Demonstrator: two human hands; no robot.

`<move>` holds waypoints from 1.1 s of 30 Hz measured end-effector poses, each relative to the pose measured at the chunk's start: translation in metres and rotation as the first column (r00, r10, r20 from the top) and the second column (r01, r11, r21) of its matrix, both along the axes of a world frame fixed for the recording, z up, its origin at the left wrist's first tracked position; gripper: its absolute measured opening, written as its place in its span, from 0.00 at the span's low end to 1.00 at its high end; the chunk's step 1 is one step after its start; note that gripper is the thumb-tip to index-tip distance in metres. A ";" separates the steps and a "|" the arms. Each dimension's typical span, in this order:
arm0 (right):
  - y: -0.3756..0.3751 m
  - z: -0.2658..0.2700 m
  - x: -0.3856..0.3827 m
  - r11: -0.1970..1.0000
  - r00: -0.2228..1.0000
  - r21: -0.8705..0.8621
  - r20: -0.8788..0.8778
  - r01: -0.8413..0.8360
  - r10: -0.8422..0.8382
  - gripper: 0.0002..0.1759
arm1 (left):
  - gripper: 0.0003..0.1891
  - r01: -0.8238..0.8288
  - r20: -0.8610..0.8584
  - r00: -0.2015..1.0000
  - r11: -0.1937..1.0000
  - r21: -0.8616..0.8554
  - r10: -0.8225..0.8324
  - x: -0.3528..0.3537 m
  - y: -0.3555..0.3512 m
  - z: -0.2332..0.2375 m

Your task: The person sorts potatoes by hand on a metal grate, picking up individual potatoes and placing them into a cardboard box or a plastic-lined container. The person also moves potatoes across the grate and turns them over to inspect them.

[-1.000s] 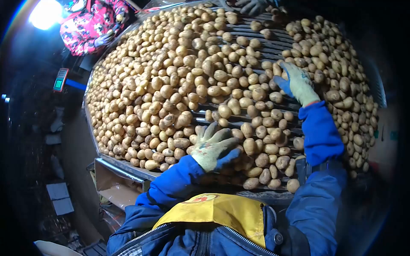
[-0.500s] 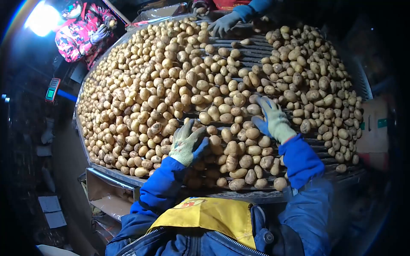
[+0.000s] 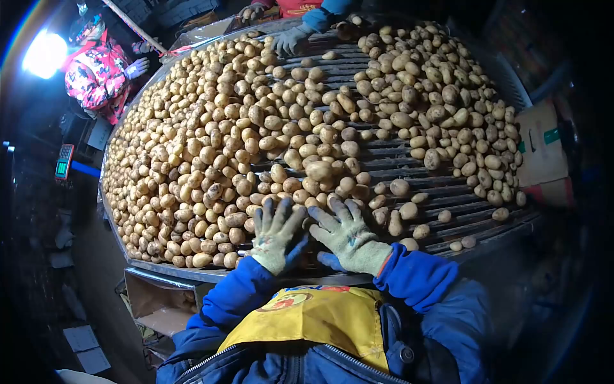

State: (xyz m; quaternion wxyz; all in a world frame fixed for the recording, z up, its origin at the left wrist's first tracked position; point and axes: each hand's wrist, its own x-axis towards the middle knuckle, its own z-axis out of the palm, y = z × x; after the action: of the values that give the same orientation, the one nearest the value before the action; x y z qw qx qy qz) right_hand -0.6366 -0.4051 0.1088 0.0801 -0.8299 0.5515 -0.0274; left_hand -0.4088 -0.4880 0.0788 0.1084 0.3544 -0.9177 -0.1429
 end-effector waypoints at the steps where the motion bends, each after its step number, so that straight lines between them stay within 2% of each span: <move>1: -0.004 -0.001 -0.001 1.000 0.999 0.016 -0.049 -0.023 0.024 0.40 | 0.36 0.010 0.014 1.000 0.998 0.062 -0.011 -0.002 0.004 0.000; 3: -0.025 -0.011 -0.012 0.993 0.993 -0.024 -0.009 0.114 -0.114 0.43 | 0.36 -0.006 0.100 0.995 1.000 -0.010 0.007 0.000 -0.004 -0.007; 4: -0.033 -0.006 -0.022 0.997 0.997 0.025 -0.044 0.070 -0.069 0.45 | 0.35 -0.027 0.104 0.994 0.999 0.035 0.023 -0.001 -0.018 -0.007; 5: -0.040 -0.009 -0.028 0.998 0.998 0.039 0.049 0.042 -0.044 0.46 | 0.33 0.023 0.111 0.994 1.000 -0.008 -0.022 0.008 -0.030 -0.007; 7: -0.053 -0.006 -0.038 0.995 0.996 0.069 -0.050 0.072 -0.069 0.42 | 0.29 -0.010 0.121 0.993 0.998 0.064 0.002 0.007 -0.044 0.006; 8: -0.051 0.000 -0.050 0.997 0.998 0.045 0.025 0.057 -0.058 0.40 | 0.24 -0.018 0.041 0.999 0.998 0.053 0.016 0.011 -0.048 -0.002; 9: -0.051 0.002 -0.063 0.997 0.994 0.073 0.110 0.020 -0.028 0.37 | 0.24 -0.030 0.041 0.999 0.999 0.045 0.028 0.014 -0.053 -0.002; 11: -0.056 0.014 -0.087 0.978 0.996 0.201 0.069 0.050 -0.065 0.33 | 0.20 -0.030 -0.105 0.993 0.989 0.144 0.046 0.021 -0.056 -0.003; 12: -0.072 0.029 -0.094 0.933 0.992 0.356 0.096 0.043 -0.082 0.32 | 0.18 -0.028 -0.173 0.984 0.998 0.060 0.038 0.022 -0.053 -0.001; 13: -0.088 0.047 -0.098 0.863 0.987 0.505 0.126 0.025 -0.102 0.31 | 0.18 -0.040 -0.163 0.985 0.997 0.064 0.050 0.019 -0.052 0.005; 14: -0.096 0.071 -0.087 0.919 0.977 0.378 0.126 0.115 -0.174 0.28 | 0.18 -0.093 -0.267 0.956 0.988 0.124 0.124 0.010 -0.050 0.012; 15: -0.108 0.056 -0.089 0.963 0.910 0.234 0.358 0.131 -0.211 0.28 | 0.18 -0.140 -0.365 0.909 0.971 0.192 0.203 0.004 -0.049 0.014; 16: -0.122 0.047 -0.091 0.960 0.848 0.220 0.462 0.173 -0.259 0.26 | 0.23 -0.140 -0.374 0.911 0.983 0.116 0.174 0.003 -0.052 0.010; 17: -0.139 0.049 -0.091 0.957 0.778 0.192 0.559 0.217 -0.289 0.25 | 0.23 -0.150 -0.377 0.909 0.983 0.109 0.181 -0.001 -0.054 0.014; 19: -0.163 0.062 -0.092 0.853 0.830 0.335 0.264 0.400 -0.492 0.25 | 0.28 -0.175 -0.300 0.931 0.976 0.132 0.208 -0.006 -0.061 0.028; 20: -0.179 0.019 -0.112 0.947 0.919 0.098 0.231 0.305 -0.320 0.26 | 0.32 -0.136 -0.271 0.950 0.986 0.093 0.157 -0.008 -0.070 0.019; 21: -0.195 0.004 -0.117 0.968 0.968 0.088 0.075 0.235 -0.241 0.27 | 0.32 -0.094 -0.313 0.942 0.992 0.088 0.117 -0.014 -0.080 0.014; 23: -0.207 0.012 -0.095 0.955 0.959 0.095 -0.054 0.282 -0.278 0.26 | 0.31 0.011 -0.359 0.933 0.993 0.118 0.032 -0.039 -0.093 0.017; 24: -0.217 0.009 -0.091 0.957 0.965 0.121 -0.040 0.263 -0.260 0.28 | 0.29 0.017 -0.270 0.963 0.997 0.076 0.004 -0.055 -0.095 0.012; 25: -0.223 0.003 -0.086 0.969 0.970 0.050 -0.056 0.241 -0.239 0.27 | 0.31 0.000 -0.111 0.994 1.000 -0.019 -0.002 -0.068 -0.096 0.007; 27: -0.227 -0.002 -0.083 0.977 0.977 0.069 -0.084 0.199 -0.193 0.26 | 0.33 -0.028 0.089 0.995 0.998 -0.056 0.033 -0.090 -0.102 0.009; 29: -0.220 -0.012 -0.088 0.982 0.982 -0.026 0.016 0.187 -0.186 0.24 | 0.34 -0.029 0.194 0.980 1.000 -0.009 0.030 -0.095 -0.107 0.014; 31: -0.218 0.003 -0.091 0.973 0.979 0.181 -0.170 0.143 -0.113 0.21 | 0.34 -0.003 0.151 0.989 0.999 -0.037 0.009 -0.089 -0.105 0.011; 33: -0.201 -0.005 -0.093 0.973 0.994 0.224 -0.107 0.051 -0.028 0.18 | 0.37 -0.048 0.271 0.963 0.992 0.114 0.015 -0.101 -0.098 0.014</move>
State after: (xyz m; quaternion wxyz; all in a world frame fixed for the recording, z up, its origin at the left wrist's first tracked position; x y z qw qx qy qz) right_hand -0.7297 -0.6064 0.1039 0.1451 -0.8044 0.5709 0.0771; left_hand -0.5094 -0.5860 0.0924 -0.0364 0.3909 -0.9080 -0.1462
